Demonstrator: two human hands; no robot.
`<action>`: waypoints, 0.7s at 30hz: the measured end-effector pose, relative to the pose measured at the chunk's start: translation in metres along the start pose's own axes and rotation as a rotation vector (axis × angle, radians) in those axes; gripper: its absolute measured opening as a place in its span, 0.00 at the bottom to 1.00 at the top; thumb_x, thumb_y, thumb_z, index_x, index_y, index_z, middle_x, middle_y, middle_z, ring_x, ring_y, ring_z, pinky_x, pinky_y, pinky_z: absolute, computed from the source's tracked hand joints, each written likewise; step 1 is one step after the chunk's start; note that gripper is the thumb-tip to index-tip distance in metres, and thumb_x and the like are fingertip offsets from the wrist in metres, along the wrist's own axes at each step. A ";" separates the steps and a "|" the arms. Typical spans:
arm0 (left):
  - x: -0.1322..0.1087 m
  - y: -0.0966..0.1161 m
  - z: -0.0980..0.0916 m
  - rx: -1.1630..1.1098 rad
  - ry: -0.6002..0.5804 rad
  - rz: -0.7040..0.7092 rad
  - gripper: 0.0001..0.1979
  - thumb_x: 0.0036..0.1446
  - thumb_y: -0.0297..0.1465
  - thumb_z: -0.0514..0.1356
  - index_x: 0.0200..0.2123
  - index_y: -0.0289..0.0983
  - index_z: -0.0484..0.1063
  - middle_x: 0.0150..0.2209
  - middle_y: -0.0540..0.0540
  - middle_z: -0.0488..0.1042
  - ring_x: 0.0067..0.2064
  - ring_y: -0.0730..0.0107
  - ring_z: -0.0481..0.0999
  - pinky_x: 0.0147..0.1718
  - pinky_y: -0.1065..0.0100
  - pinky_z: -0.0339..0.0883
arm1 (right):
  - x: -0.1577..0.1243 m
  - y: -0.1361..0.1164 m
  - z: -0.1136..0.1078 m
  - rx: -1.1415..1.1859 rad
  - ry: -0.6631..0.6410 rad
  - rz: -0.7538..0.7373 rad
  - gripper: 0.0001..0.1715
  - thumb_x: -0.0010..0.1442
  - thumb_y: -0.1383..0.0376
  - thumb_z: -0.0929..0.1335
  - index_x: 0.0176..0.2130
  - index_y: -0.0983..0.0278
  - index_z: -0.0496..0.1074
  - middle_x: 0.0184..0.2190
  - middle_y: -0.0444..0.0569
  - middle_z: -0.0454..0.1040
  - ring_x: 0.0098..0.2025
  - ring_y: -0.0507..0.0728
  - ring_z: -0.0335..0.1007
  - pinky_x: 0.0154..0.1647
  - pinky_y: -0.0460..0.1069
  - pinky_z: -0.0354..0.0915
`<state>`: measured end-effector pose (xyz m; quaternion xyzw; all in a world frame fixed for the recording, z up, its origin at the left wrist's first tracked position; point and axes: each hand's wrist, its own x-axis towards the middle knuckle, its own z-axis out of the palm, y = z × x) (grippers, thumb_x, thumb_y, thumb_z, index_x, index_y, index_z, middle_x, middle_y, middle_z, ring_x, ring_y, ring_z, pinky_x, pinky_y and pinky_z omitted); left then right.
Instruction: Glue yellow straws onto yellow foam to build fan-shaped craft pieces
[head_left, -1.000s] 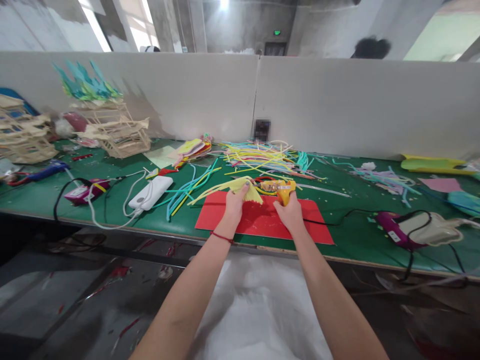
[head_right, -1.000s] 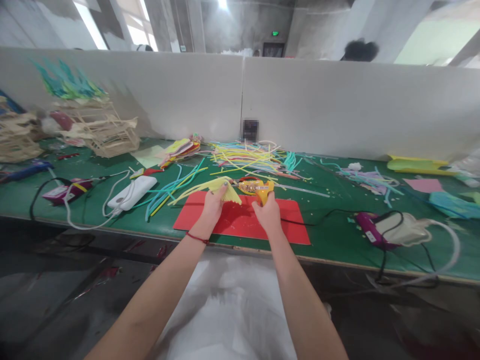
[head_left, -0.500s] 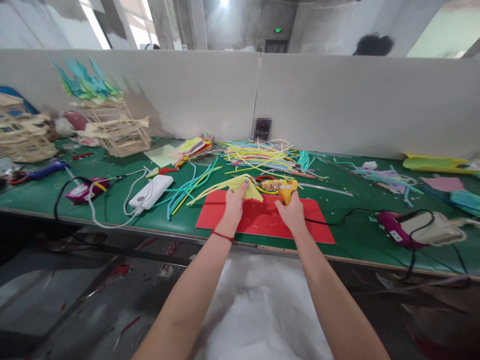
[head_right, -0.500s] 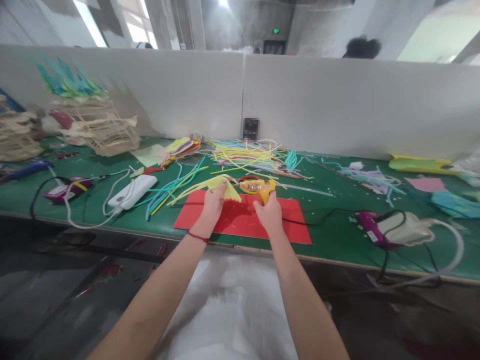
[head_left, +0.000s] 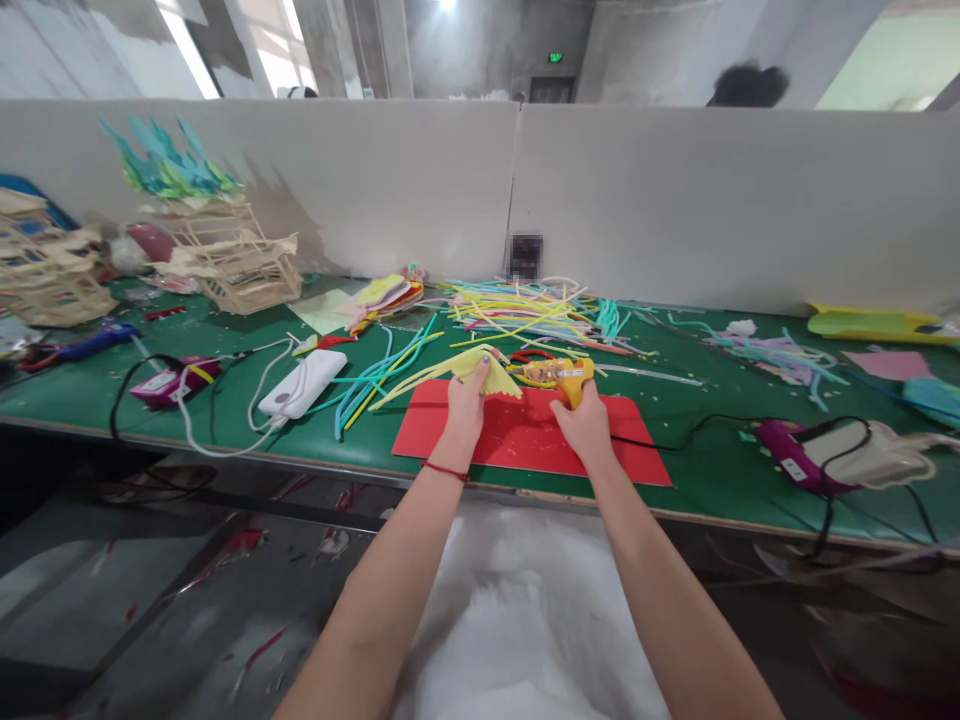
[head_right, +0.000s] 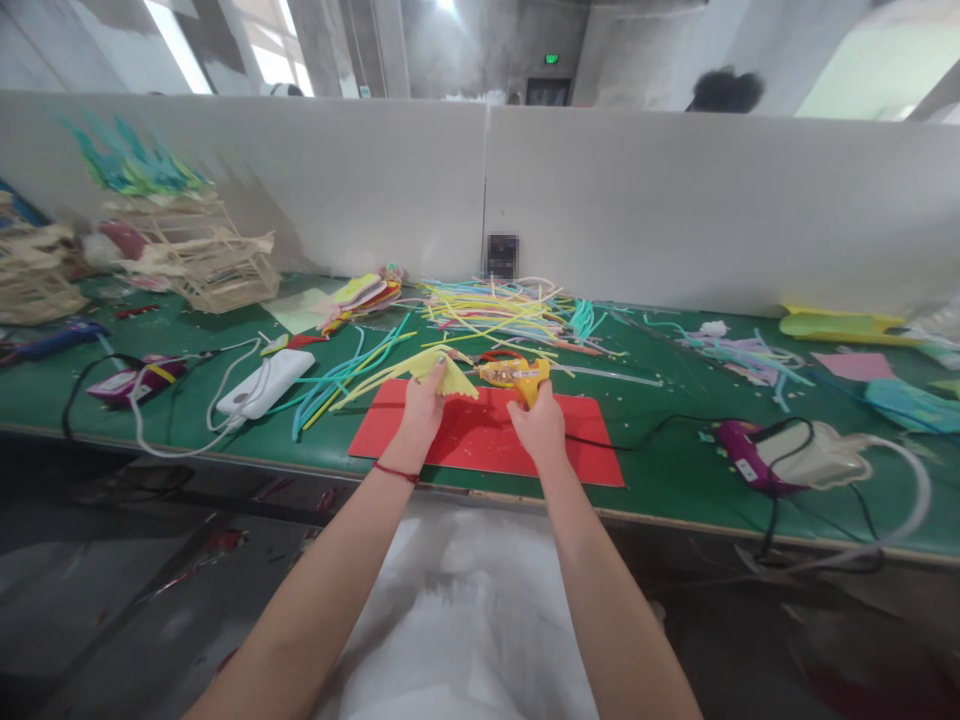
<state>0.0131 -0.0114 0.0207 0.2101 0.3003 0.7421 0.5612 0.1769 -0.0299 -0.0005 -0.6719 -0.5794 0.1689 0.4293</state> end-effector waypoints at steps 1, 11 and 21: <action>0.000 0.000 0.000 0.003 -0.003 0.002 0.10 0.45 0.24 0.66 0.34 0.32 0.76 0.34 0.45 0.79 0.40 0.65 0.78 0.44 0.64 0.70 | 0.000 0.000 0.000 -0.002 0.000 -0.002 0.21 0.44 0.58 0.64 0.40 0.60 0.63 0.25 0.44 0.70 0.28 0.59 0.68 0.28 0.50 0.61; -0.001 0.003 0.001 0.004 0.031 -0.006 0.09 0.46 0.24 0.66 0.34 0.33 0.76 0.36 0.45 0.79 0.44 0.64 0.77 0.45 0.65 0.70 | -0.001 -0.003 -0.001 -0.034 0.006 0.018 0.22 0.44 0.58 0.65 0.41 0.61 0.64 0.25 0.46 0.70 0.29 0.60 0.69 0.28 0.50 0.61; 0.003 0.001 -0.003 -0.010 0.029 0.025 0.14 0.41 0.28 0.70 0.35 0.34 0.76 0.37 0.43 0.80 0.45 0.62 0.77 0.49 0.61 0.68 | -0.002 -0.005 -0.003 -0.048 0.008 0.028 0.24 0.44 0.59 0.65 0.43 0.61 0.65 0.27 0.48 0.72 0.31 0.62 0.70 0.30 0.52 0.63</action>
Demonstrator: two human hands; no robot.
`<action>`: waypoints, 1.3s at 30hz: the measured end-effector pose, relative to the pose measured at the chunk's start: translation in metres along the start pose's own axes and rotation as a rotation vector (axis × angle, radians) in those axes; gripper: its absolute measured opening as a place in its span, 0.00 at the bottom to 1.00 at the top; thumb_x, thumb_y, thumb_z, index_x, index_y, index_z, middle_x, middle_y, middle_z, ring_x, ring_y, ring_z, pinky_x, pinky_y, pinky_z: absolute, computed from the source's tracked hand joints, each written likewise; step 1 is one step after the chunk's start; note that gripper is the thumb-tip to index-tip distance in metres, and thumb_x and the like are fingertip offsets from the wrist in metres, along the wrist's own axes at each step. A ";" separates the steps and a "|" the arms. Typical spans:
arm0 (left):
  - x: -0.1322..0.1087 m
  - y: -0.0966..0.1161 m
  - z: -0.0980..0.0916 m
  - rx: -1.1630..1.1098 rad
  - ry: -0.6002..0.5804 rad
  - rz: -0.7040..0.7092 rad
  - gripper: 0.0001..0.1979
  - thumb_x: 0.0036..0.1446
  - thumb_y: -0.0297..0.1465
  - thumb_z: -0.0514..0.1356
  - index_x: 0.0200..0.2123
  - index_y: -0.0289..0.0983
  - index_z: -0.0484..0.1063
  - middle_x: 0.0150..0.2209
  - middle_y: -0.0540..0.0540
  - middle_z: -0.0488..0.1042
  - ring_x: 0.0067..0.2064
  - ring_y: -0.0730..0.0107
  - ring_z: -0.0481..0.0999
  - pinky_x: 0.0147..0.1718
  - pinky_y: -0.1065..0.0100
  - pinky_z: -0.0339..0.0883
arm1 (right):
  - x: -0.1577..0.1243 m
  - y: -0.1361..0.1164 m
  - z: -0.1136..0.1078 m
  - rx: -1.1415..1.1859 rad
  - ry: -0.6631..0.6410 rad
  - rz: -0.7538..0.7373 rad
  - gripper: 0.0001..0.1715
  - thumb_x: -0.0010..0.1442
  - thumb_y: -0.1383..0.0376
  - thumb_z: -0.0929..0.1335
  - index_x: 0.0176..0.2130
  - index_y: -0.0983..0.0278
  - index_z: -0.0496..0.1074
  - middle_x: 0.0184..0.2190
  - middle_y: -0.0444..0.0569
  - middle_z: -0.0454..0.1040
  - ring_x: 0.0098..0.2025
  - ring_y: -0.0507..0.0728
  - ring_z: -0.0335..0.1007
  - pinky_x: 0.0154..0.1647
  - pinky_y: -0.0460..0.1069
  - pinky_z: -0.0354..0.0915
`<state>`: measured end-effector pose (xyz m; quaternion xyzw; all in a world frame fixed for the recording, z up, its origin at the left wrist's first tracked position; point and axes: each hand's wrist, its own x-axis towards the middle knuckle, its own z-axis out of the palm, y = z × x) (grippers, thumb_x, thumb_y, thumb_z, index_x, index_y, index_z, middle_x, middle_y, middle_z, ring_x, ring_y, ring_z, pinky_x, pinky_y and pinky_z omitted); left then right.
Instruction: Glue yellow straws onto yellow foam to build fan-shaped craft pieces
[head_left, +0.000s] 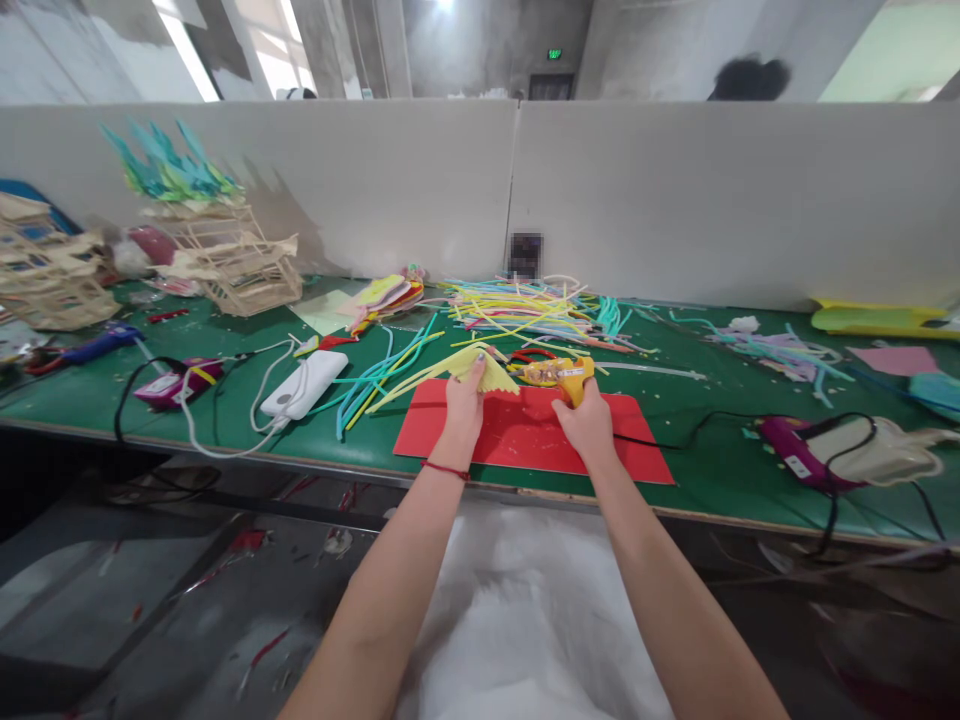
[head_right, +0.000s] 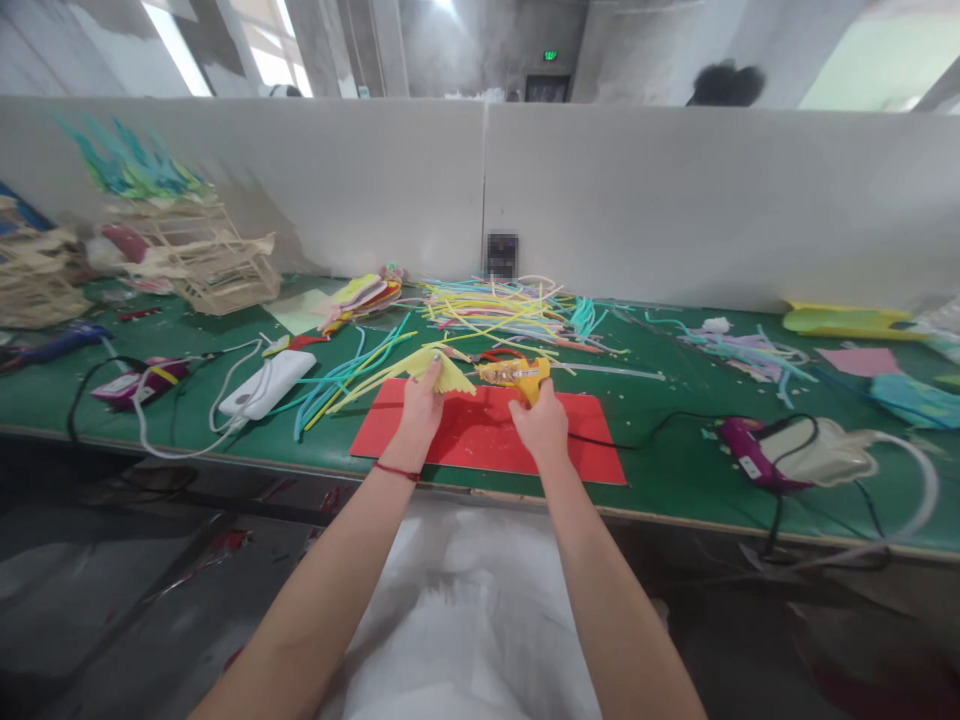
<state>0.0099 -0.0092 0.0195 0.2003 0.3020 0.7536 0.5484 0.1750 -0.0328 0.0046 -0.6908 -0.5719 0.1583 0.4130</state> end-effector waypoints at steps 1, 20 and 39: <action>0.000 0.000 0.000 0.003 0.002 0.002 0.14 0.41 0.28 0.70 0.35 0.34 0.76 0.37 0.43 0.80 0.45 0.62 0.77 0.49 0.61 0.68 | 0.000 -0.001 0.000 -0.009 -0.003 0.005 0.24 0.44 0.59 0.65 0.43 0.61 0.65 0.27 0.48 0.72 0.31 0.62 0.70 0.30 0.52 0.63; 0.003 0.001 -0.003 -0.069 0.043 0.021 0.17 0.39 0.28 0.71 0.36 0.34 0.75 0.36 0.45 0.80 0.40 0.67 0.78 0.44 0.65 0.70 | -0.004 -0.010 -0.007 -0.179 -0.073 0.060 0.22 0.49 0.60 0.65 0.45 0.63 0.64 0.30 0.50 0.72 0.34 0.62 0.70 0.30 0.50 0.58; 0.005 0.002 -0.003 -0.098 0.056 0.026 0.12 0.43 0.25 0.69 0.35 0.35 0.76 0.35 0.46 0.80 0.40 0.67 0.79 0.42 0.69 0.71 | -0.004 -0.010 -0.007 -0.286 -0.039 0.070 0.25 0.50 0.59 0.65 0.48 0.64 0.66 0.32 0.53 0.75 0.37 0.64 0.72 0.32 0.52 0.62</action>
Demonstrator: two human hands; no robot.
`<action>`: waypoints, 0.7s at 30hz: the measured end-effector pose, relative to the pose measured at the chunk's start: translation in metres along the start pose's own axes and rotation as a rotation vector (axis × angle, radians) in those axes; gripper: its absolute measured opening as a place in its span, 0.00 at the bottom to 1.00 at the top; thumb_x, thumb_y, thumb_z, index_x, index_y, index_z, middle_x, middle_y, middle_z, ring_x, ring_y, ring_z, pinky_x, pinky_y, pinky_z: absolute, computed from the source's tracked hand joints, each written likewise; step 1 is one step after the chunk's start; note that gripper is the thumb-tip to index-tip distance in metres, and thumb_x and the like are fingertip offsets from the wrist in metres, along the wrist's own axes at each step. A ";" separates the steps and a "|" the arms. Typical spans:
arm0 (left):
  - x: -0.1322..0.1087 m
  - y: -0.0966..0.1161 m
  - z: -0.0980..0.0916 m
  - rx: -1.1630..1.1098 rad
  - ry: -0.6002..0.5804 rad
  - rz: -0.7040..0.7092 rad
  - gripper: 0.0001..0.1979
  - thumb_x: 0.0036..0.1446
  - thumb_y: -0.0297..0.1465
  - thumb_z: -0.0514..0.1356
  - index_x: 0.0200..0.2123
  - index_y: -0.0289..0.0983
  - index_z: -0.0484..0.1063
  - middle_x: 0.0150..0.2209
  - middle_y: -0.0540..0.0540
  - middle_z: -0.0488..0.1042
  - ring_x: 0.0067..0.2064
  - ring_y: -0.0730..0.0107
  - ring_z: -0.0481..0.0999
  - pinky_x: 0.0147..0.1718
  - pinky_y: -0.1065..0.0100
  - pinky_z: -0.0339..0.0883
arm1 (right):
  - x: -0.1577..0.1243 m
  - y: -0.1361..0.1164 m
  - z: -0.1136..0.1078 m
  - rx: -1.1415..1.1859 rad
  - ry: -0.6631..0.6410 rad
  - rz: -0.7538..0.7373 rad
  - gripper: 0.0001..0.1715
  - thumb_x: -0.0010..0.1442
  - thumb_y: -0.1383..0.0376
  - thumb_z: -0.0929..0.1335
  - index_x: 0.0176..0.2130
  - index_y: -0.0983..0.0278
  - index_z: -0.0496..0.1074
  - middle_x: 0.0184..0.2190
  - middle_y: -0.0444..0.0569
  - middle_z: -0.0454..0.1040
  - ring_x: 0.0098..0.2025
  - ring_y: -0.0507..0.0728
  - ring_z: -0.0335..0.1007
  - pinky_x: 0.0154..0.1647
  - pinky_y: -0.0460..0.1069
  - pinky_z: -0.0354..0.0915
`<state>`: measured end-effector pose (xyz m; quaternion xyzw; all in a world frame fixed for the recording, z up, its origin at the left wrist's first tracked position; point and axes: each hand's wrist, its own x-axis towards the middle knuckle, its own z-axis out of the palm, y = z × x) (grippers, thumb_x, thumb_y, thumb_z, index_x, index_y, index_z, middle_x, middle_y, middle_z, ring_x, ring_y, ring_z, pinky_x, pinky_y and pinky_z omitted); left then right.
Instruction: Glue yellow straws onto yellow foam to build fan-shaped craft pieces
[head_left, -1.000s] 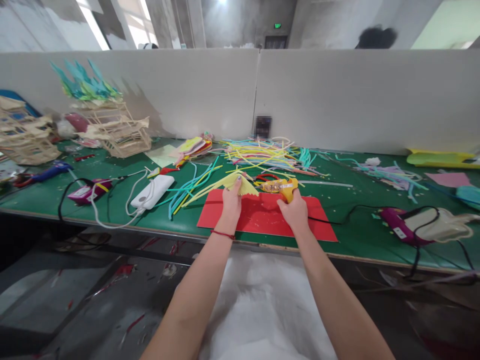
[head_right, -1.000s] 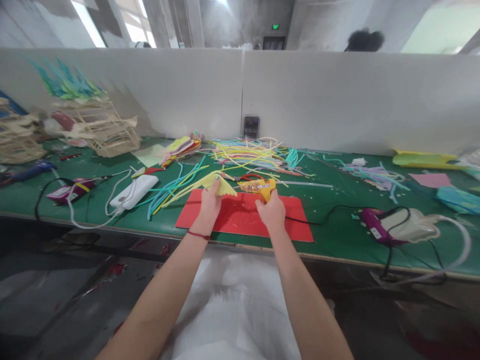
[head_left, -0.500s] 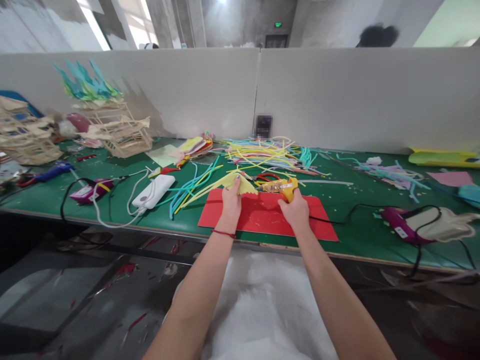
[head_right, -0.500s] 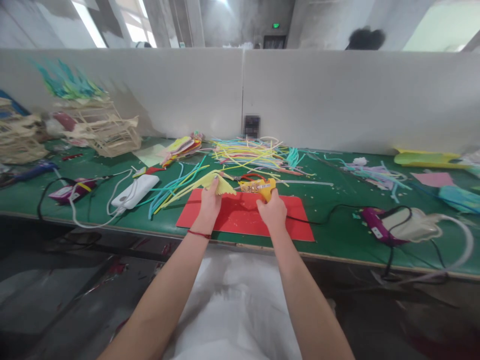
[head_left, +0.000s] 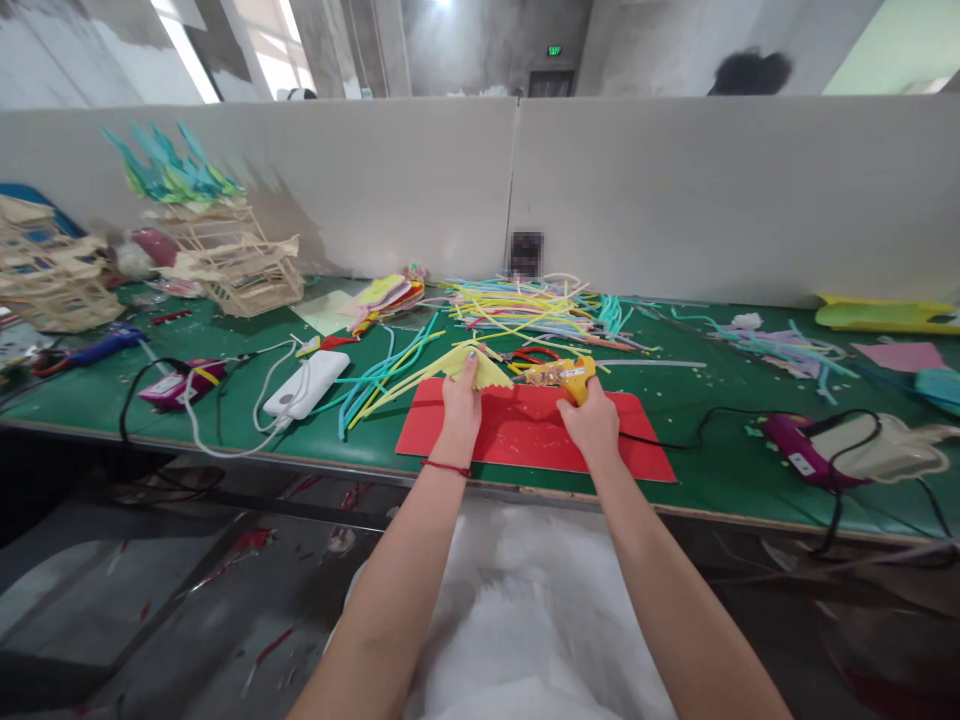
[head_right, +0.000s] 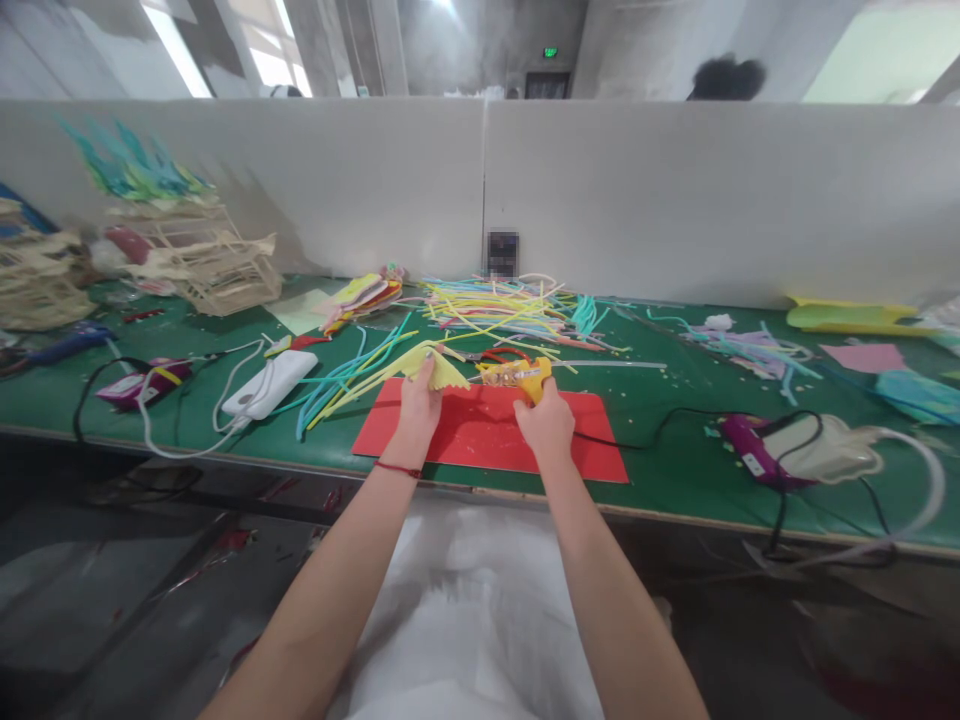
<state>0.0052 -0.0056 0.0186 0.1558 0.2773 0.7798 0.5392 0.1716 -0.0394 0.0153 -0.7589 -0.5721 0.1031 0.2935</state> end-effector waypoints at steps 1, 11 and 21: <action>0.000 0.000 0.000 0.000 0.004 -0.002 0.12 0.43 0.25 0.69 0.35 0.35 0.76 0.36 0.45 0.80 0.41 0.67 0.79 0.43 0.68 0.71 | 0.000 0.000 0.000 -0.002 0.001 0.001 0.25 0.50 0.59 0.65 0.48 0.64 0.66 0.33 0.54 0.75 0.37 0.65 0.72 0.32 0.52 0.62; -0.003 0.002 0.003 0.019 0.056 -0.014 0.10 0.46 0.24 0.67 0.35 0.35 0.76 0.37 0.46 0.80 0.46 0.66 0.77 0.48 0.67 0.69 | 0.000 0.001 0.000 -0.013 -0.006 0.006 0.26 0.51 0.59 0.65 0.49 0.63 0.65 0.33 0.53 0.75 0.38 0.64 0.72 0.34 0.52 0.63; -0.001 0.000 -0.001 0.009 0.010 -0.004 0.11 0.47 0.25 0.66 0.37 0.35 0.76 0.37 0.46 0.80 0.44 0.68 0.78 0.46 0.68 0.70 | 0.000 0.000 0.000 -0.060 0.002 0.021 0.25 0.51 0.59 0.65 0.49 0.64 0.65 0.33 0.53 0.75 0.38 0.63 0.72 0.35 0.52 0.63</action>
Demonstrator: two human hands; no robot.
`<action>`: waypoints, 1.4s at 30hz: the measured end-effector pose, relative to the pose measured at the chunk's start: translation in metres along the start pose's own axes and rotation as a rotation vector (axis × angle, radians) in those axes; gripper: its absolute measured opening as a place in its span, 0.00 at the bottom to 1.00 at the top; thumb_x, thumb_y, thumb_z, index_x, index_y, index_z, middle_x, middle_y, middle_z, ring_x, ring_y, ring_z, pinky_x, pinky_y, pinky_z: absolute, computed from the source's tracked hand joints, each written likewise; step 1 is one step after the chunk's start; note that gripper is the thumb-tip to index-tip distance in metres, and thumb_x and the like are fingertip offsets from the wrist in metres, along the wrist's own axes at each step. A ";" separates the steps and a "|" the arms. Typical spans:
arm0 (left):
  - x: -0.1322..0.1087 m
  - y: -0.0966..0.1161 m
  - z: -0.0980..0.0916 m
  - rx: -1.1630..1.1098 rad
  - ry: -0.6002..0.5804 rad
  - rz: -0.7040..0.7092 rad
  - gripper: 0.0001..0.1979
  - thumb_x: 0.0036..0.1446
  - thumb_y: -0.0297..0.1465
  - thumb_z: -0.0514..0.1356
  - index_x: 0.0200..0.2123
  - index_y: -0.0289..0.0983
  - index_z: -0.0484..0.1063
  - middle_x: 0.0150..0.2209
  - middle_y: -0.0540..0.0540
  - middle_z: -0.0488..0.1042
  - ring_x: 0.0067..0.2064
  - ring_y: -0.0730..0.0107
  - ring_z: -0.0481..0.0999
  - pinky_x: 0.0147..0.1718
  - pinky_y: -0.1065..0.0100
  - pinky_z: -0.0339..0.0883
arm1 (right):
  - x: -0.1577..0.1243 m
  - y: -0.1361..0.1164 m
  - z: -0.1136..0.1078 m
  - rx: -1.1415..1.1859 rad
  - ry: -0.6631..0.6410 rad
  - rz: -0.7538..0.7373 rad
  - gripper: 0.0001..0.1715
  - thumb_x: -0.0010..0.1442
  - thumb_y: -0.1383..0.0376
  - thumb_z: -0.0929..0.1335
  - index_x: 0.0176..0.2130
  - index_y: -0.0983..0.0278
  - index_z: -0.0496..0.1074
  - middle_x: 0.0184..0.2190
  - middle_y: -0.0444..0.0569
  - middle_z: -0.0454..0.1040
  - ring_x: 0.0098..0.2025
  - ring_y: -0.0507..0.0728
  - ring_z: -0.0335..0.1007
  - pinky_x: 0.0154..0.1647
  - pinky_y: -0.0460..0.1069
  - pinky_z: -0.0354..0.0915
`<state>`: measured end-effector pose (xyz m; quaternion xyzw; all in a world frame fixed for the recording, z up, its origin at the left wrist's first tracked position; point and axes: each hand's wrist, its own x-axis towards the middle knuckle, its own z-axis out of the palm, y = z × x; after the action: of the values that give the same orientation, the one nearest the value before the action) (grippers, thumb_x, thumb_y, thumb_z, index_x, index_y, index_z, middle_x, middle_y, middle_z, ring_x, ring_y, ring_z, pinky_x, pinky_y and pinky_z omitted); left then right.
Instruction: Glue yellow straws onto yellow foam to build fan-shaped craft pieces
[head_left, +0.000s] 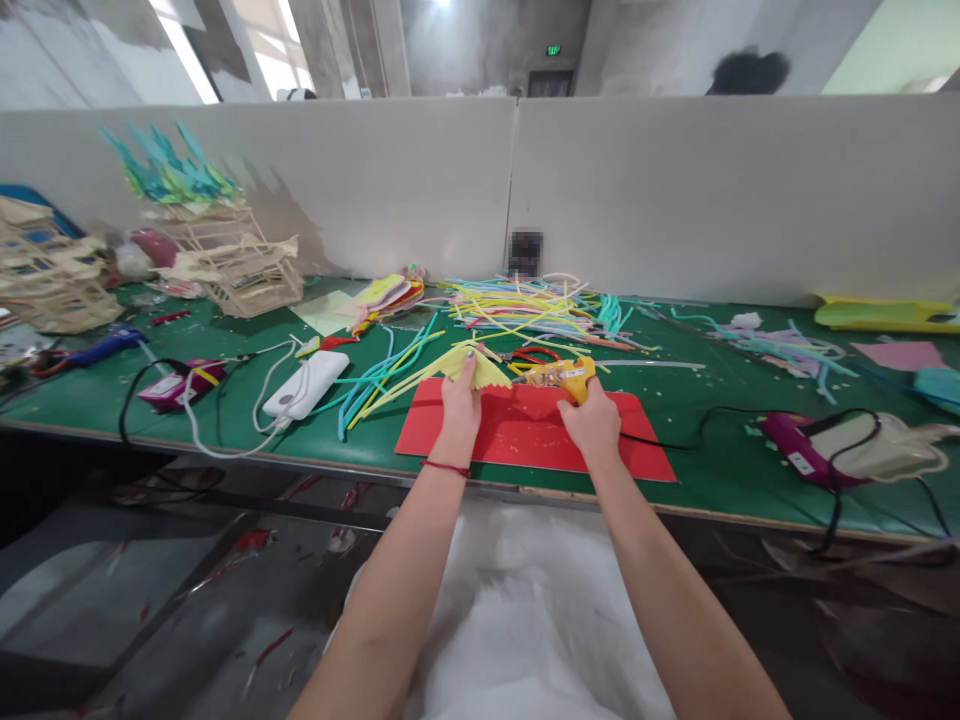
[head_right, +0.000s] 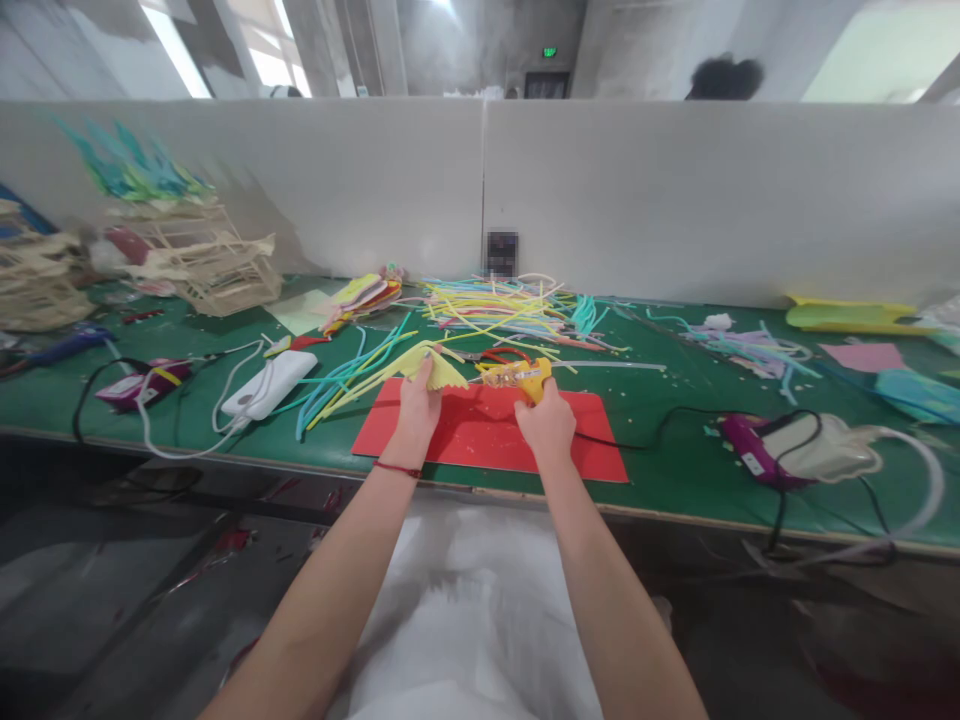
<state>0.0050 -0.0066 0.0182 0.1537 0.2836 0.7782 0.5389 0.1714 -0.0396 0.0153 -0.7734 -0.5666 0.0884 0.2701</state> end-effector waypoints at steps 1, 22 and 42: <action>0.000 0.000 0.000 0.002 0.005 -0.004 0.11 0.47 0.25 0.66 0.37 0.35 0.76 0.37 0.46 0.80 0.44 0.68 0.78 0.46 0.68 0.70 | 0.000 0.000 0.000 0.000 0.000 0.002 0.25 0.51 0.59 0.65 0.49 0.64 0.65 0.33 0.53 0.75 0.38 0.63 0.72 0.35 0.52 0.63; -0.008 -0.006 -0.001 0.121 -0.187 -0.271 0.14 0.40 0.28 0.71 0.33 0.35 0.75 0.33 0.47 0.79 0.37 0.68 0.78 0.42 0.68 0.71 | 0.075 0.066 -0.025 -0.112 0.095 0.155 0.34 0.47 0.47 0.70 0.43 0.71 0.70 0.45 0.66 0.69 0.50 0.71 0.65 0.48 0.63 0.60; -0.016 -0.007 0.006 0.184 -0.189 -0.275 0.14 0.37 0.27 0.72 0.30 0.33 0.76 0.29 0.47 0.78 0.33 0.65 0.78 0.45 0.60 0.70 | -0.007 0.002 0.012 0.727 -0.178 -0.385 0.21 0.53 0.49 0.65 0.34 0.63 0.75 0.36 0.50 0.78 0.36 0.57 0.72 0.42 0.53 0.66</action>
<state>0.0192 -0.0179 0.0195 0.2345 0.3203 0.6501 0.6480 0.1651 -0.0423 0.0033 -0.4970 -0.6541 0.2969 0.4869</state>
